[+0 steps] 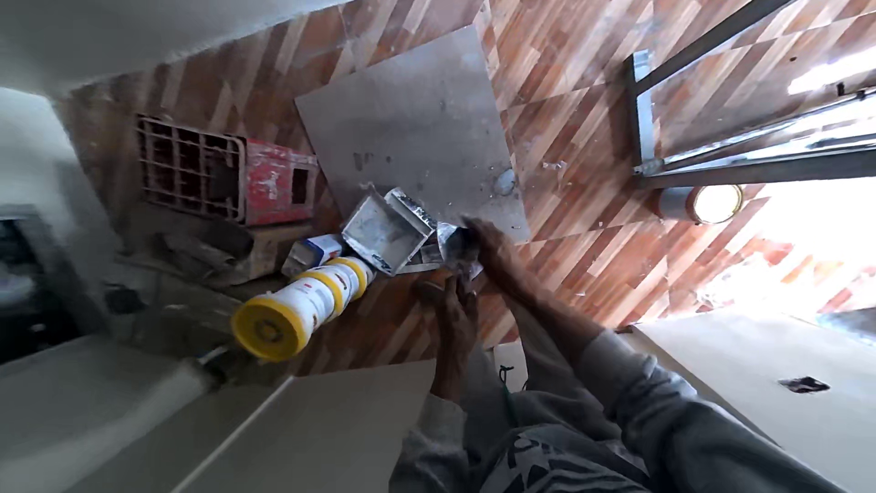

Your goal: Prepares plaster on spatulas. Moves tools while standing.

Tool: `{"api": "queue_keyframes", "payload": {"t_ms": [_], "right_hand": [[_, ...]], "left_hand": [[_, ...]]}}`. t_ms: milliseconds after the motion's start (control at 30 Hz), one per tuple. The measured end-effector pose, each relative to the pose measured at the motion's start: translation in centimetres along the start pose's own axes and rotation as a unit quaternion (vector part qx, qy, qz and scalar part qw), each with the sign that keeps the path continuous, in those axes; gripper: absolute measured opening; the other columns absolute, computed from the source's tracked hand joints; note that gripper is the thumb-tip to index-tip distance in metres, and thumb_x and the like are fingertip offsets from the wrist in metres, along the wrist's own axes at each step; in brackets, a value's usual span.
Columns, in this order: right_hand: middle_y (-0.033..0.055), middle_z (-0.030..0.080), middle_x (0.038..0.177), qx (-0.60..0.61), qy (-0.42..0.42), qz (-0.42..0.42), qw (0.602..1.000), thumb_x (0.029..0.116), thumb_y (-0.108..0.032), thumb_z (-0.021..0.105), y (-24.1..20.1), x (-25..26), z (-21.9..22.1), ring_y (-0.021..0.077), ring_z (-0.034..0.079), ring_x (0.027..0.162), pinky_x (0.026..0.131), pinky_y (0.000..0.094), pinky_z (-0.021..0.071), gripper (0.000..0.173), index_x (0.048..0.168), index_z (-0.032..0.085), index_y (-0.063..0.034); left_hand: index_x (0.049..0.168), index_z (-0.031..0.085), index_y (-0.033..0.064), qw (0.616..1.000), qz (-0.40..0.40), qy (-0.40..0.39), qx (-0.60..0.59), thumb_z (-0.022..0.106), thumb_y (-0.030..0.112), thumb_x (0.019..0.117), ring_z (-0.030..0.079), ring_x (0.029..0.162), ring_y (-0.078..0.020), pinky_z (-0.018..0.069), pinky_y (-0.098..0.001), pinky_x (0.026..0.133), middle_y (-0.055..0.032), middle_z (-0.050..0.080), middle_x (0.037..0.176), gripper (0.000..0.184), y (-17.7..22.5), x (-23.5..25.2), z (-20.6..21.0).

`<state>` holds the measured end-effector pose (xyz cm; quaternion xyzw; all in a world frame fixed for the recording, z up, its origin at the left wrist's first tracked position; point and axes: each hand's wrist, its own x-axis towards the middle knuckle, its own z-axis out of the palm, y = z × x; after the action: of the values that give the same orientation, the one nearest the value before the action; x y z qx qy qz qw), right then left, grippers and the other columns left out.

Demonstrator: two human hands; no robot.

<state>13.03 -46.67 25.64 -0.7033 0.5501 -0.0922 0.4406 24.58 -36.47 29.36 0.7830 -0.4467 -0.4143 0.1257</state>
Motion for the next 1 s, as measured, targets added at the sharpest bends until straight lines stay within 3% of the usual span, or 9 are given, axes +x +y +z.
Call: {"api": "queue_keyframes", "payload": {"t_ms": [67,233,367,533,600,700,767,867,1000], "right_hand": [[0.0205,0.062,0.137,0.016,0.038,-0.002,0.999,0.0934,0.007,0.056,0.1,1.0,-1.0,0.0412,0.063,0.120,0.098,0.0585,0.0524,0.057,0.148,0.052,-0.0085],[0.0154,0.050,0.155,0.013,-0.036,-0.057,0.998,0.1014,-0.009,0.053,-4.7,-2.6,0.5,0.0326,0.045,0.146,0.120,0.0497,0.0365,0.049,0.151,0.051,-0.0067],[0.0221,0.061,0.138,0.025,0.009,0.024,0.999,0.0961,0.006,0.055,-0.9,1.0,-1.7,0.0427,0.064,0.118,0.096,0.0603,0.0537,0.055,0.149,0.051,-0.0089],[0.0155,0.052,0.153,-0.004,-0.044,-0.089,0.995,0.0990,-0.004,0.054,-3.9,-4.4,0.5,0.0322,0.047,0.144,0.120,0.0490,0.0378,0.050,0.149,0.054,-0.0086],[0.0161,0.052,0.153,-0.012,-0.089,-0.051,0.995,0.0997,-0.005,0.056,-2.9,-2.9,0.7,0.0348,0.046,0.144,0.119,0.0540,0.0350,0.051,0.151,0.052,-0.0106],[0.0218,0.069,0.124,0.032,0.034,0.036,0.998,0.0976,-0.001,0.053,3.1,2.7,-3.3,0.0406,0.068,0.112,0.095,0.0619,0.0538,0.045,0.141,0.062,-0.0107],[0.0193,0.069,0.127,0.026,0.115,0.046,0.992,0.1010,-0.003,0.045,5.2,3.0,-7.2,0.0350,0.068,0.114,0.099,0.0560,0.0532,0.044,0.141,0.061,-0.0095],[0.0202,0.068,0.126,-0.001,0.139,0.059,0.989,0.1052,-0.004,0.043,5.1,-1.3,-11.3,0.0353,0.070,0.105,0.091,0.0552,0.0553,0.041,0.143,0.058,-0.0081],[0.0141,0.055,0.150,-0.006,0.067,-0.020,0.998,0.0998,0.002,0.046,2.1,-8.7,-6.4,0.0278,0.057,0.135,0.111,0.0453,0.0495,0.052,0.151,0.050,-0.0074]], "left_hand": [[0.134,0.056,-0.0058,1.000,-0.006,0.003,-0.005,0.064,0.015,0.0956,0.068,0.089,-0.0255,0.0576,-0.0424,0.083,-0.0189,0.068,0.102,0.044,-0.7,0.2,-0.3],[0.140,0.050,-0.0090,1.000,-0.001,-0.018,0.026,0.059,0.014,0.0967,0.067,0.106,-0.0340,0.0526,-0.0500,0.096,-0.0253,0.068,0.112,0.050,-0.1,-0.1,-0.4],[0.133,0.058,-0.0060,0.999,0.030,-0.002,0.035,0.063,0.013,0.0936,0.070,0.092,-0.0315,0.0573,-0.0481,0.085,-0.0213,0.070,0.103,0.044,-1.6,-0.6,-0.1],[0.132,0.057,-0.0084,0.999,0.006,-0.041,0.010,0.060,0.013,0.0959,0.068,0.101,-0.0311,0.0542,-0.0478,0.093,-0.0227,0.070,0.107,0.042,-2.0,-0.9,0.1],[0.141,0.050,-0.0113,0.997,0.022,-0.066,0.019,0.059,0.012,0.0960,0.067,0.109,-0.0350,0.0513,-0.0497,0.100,-0.0265,0.068,0.117,0.052,-1.4,-1.2,0.2],[0.141,0.052,-0.0055,0.999,0.001,-0.051,-0.016,0.064,0.017,0.0966,0.069,0.088,-0.0257,0.0585,-0.0428,0.082,-0.0203,0.069,0.106,0.051,-2.1,-1.1,-0.1],[0.137,0.055,-0.0028,0.993,-0.043,-0.061,-0.088,0.065,0.020,0.0973,0.066,0.067,-0.0195,0.0597,-0.0378,0.061,-0.0153,0.067,0.097,0.047,-3.2,-1.4,-1.0],[0.134,0.054,-0.0019,0.983,-0.041,-0.060,-0.170,0.061,0.021,0.0999,0.062,0.055,-0.0171,0.0573,-0.0357,0.052,-0.0087,0.066,0.083,0.042,-4.2,-0.7,-1.6],[0.144,0.046,-0.0022,0.988,-0.072,-0.033,-0.131,0.061,0.022,0.1018,0.064,0.058,-0.0179,0.0591,-0.0357,0.056,-0.0125,0.066,0.088,0.051,-2.7,-0.7,-1.7]]}}
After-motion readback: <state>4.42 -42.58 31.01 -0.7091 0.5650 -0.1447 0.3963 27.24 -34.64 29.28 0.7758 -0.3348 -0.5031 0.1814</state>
